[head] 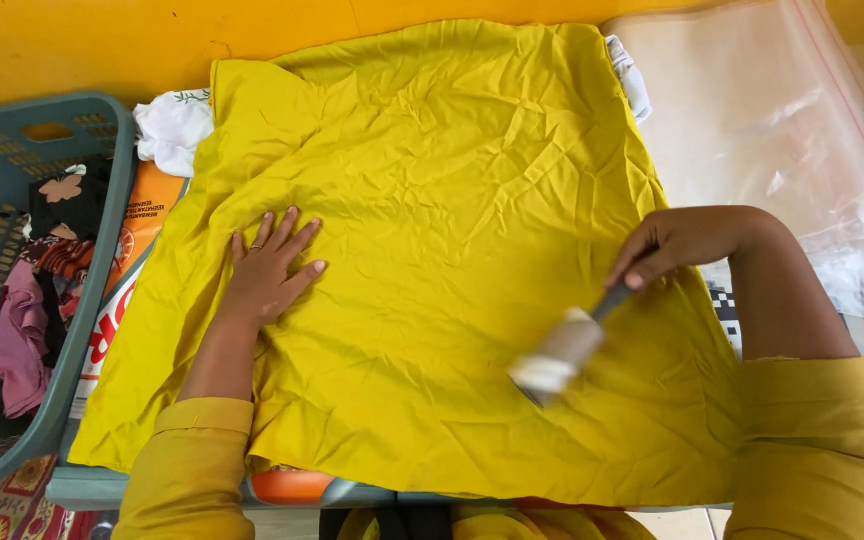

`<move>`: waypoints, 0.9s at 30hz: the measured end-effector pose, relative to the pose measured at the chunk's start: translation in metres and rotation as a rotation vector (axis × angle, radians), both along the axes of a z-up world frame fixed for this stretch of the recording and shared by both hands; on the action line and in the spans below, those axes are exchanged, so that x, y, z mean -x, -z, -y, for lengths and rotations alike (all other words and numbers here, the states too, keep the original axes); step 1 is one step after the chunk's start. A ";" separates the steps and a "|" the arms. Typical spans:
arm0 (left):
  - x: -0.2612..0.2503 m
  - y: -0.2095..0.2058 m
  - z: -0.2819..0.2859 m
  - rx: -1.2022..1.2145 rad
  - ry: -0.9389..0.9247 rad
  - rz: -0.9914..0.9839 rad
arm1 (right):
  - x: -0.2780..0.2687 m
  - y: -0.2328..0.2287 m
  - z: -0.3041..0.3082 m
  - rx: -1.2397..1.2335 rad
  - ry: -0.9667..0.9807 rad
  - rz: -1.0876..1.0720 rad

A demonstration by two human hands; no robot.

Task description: Using a lint roller to remove lint and debris from a yellow dress before folding it.

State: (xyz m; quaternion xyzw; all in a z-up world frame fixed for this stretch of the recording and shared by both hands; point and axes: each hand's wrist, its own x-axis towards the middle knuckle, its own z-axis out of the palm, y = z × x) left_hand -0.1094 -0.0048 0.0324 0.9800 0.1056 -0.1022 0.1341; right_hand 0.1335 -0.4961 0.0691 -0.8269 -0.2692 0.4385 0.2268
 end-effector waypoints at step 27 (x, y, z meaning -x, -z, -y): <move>-0.002 0.006 -0.002 -0.022 -0.025 0.012 | -0.037 0.016 0.058 -0.313 0.889 0.593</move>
